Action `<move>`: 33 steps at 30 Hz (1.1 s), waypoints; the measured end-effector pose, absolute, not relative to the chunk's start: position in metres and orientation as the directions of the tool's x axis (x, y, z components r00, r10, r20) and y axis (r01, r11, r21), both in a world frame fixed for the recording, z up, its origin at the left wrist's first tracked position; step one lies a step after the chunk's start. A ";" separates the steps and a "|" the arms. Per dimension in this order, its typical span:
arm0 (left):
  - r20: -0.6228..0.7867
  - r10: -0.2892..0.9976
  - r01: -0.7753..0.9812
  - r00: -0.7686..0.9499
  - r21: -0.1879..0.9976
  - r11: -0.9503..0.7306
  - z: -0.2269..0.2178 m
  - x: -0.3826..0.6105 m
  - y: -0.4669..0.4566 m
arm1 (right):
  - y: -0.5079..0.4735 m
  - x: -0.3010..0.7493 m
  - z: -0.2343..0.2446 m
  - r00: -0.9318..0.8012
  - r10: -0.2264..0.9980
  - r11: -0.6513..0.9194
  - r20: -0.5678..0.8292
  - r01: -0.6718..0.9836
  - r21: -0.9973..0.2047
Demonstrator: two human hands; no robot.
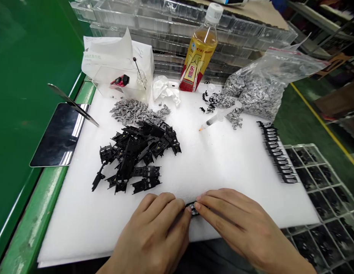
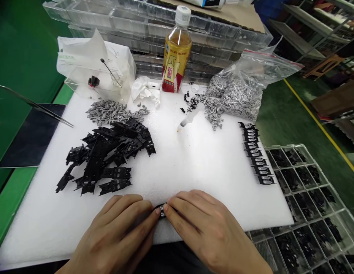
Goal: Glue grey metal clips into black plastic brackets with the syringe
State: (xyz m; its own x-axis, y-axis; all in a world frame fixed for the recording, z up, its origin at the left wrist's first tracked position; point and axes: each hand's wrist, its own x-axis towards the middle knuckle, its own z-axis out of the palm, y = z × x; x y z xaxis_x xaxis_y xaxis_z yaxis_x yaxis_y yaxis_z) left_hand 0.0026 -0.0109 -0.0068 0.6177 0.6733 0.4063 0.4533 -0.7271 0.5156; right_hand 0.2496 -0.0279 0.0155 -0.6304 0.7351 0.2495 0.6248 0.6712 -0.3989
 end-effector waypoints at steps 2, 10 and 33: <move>0.398 0.682 0.461 0.613 0.522 -0.718 -0.008 0.003 -0.011 | -0.028 0.250 0.015 -0.644 0.729 0.676 0.232 0.624 -0.391; 0.409 0.678 0.445 0.611 0.531 -0.721 -0.008 0.003 -0.012 | -0.025 0.250 0.013 -0.655 0.719 0.687 0.233 0.619 -0.380; 0.434 0.733 0.396 0.523 0.638 -0.660 -0.004 0.000 -0.009 | -0.023 0.253 -0.002 -0.434 0.856 0.502 0.280 0.568 -0.653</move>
